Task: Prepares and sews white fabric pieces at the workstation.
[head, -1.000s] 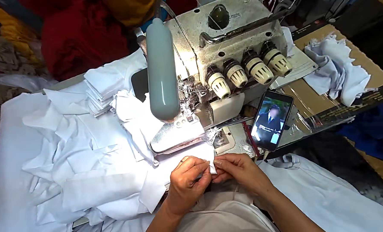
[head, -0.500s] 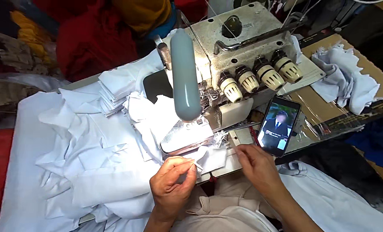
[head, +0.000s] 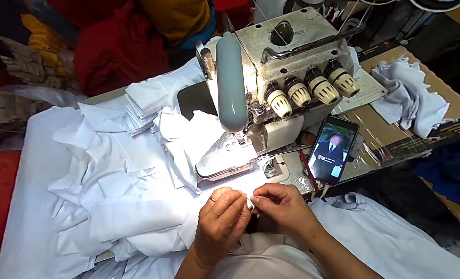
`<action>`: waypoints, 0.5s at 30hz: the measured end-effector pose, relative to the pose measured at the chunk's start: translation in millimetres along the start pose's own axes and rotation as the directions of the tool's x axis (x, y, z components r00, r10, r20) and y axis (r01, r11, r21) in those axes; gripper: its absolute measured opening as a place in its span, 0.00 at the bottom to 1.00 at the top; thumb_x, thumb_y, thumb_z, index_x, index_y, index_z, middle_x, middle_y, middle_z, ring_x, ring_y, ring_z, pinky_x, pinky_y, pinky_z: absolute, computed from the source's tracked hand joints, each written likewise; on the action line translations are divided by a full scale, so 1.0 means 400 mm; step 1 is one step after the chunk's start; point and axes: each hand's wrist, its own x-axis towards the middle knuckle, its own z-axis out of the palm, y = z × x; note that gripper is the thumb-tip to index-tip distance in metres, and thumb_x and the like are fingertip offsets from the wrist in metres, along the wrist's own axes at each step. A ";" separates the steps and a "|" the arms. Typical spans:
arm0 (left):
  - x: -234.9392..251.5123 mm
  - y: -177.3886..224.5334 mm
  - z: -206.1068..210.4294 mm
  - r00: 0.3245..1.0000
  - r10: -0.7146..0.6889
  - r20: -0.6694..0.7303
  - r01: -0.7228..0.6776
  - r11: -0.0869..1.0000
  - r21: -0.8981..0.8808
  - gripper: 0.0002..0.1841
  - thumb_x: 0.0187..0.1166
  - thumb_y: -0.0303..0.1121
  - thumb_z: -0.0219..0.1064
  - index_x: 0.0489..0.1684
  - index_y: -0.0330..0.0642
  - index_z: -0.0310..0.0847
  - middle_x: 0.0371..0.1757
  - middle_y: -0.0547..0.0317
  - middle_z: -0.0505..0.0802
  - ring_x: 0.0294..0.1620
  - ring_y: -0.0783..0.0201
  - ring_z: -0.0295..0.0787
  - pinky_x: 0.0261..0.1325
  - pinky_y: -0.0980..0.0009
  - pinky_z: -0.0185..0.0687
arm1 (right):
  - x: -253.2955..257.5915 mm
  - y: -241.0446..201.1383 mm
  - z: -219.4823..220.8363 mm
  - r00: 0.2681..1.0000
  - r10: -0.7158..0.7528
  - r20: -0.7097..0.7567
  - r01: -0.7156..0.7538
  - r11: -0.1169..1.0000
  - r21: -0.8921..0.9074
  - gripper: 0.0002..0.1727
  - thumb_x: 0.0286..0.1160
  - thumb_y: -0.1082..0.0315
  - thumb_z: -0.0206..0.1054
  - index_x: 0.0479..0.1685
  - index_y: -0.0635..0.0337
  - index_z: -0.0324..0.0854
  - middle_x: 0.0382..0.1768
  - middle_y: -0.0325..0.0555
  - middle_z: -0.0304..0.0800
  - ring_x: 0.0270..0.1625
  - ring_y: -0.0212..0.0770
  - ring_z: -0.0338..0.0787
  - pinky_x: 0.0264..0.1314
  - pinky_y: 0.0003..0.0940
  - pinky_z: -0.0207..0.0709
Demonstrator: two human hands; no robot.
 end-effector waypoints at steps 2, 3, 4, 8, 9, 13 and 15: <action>0.004 -0.005 -0.004 0.998 -0.055 -0.024 0.053 0.995 -0.080 0.05 0.71 0.26 0.72 0.34 0.37 0.94 0.41 0.55 0.96 0.52 0.67 0.92 0.59 0.76 0.86 | -0.003 0.009 -0.008 0.999 -0.047 -0.024 0.045 0.996 -0.074 0.06 0.72 0.69 0.69 0.34 0.58 0.92 0.27 0.31 0.92 0.28 0.21 0.89 0.35 0.18 0.85; 0.005 -0.006 -0.009 0.996 -0.087 -0.037 0.082 0.990 -0.116 0.04 0.70 0.26 0.72 0.33 0.37 0.94 0.41 0.56 0.96 0.51 0.68 0.92 0.58 0.75 0.88 | -0.004 0.017 -0.016 0.997 -0.059 -0.048 0.053 0.992 -0.115 0.06 0.72 0.69 0.69 0.33 0.58 0.92 0.26 0.31 0.91 0.28 0.20 0.88 0.34 0.17 0.85; 0.006 -0.008 -0.019 0.991 -0.126 -0.051 0.117 0.983 -0.143 0.04 0.70 0.26 0.73 0.33 0.38 0.94 0.41 0.57 0.96 0.52 0.68 0.93 0.57 0.74 0.89 | -0.004 0.027 -0.027 0.994 -0.071 -0.085 0.056 0.985 -0.165 0.06 0.71 0.68 0.69 0.33 0.57 0.92 0.27 0.31 0.91 0.28 0.20 0.87 0.33 0.17 0.83; 0.015 -0.012 -0.051 0.975 -0.217 -0.041 0.209 0.967 -0.146 0.04 0.72 0.29 0.72 0.34 0.42 0.93 0.42 0.61 0.96 0.49 0.72 0.93 0.54 0.75 0.92 | -0.002 0.038 -0.077 0.990 0.054 -0.128 -0.069 0.991 -0.115 0.04 0.75 0.70 0.69 0.38 0.58 0.90 0.24 0.34 0.90 0.25 0.25 0.87 0.31 0.21 0.83; 0.012 -0.007 -0.044 0.979 -0.203 0.011 0.203 0.970 -0.134 0.06 0.75 0.29 0.70 0.37 0.39 0.94 0.43 0.58 0.97 0.51 0.70 0.94 0.56 0.74 0.91 | -0.003 0.033 -0.077 0.992 0.082 -0.092 -0.090 0.993 -0.081 0.05 0.78 0.70 0.68 0.39 0.58 0.90 0.24 0.34 0.91 0.25 0.26 0.88 0.32 0.21 0.83; 0.003 0.019 0.013 0.980 -0.085 0.182 0.090 0.996 -0.019 0.10 0.81 0.27 0.65 0.45 0.33 0.94 0.49 0.49 0.97 0.54 0.63 0.95 0.62 0.72 0.88 | -0.006 0.032 -0.041 0.999 0.025 0.028 -0.023 0.997 -0.076 0.09 0.84 0.68 0.63 0.38 0.58 0.88 0.24 0.31 0.90 0.26 0.22 0.87 0.33 0.17 0.81; 0.003 0.021 0.026 0.981 -0.074 0.180 0.067 0.997 0.044 0.10 0.80 0.26 0.65 0.43 0.33 0.94 0.45 0.50 0.97 0.49 0.63 0.95 0.56 0.74 0.89 | -0.003 0.039 -0.032 1.000 -0.019 0.020 0.021 0.994 -0.110 0.10 0.84 0.68 0.62 0.37 0.58 0.86 0.24 0.31 0.89 0.26 0.21 0.85 0.32 0.15 0.79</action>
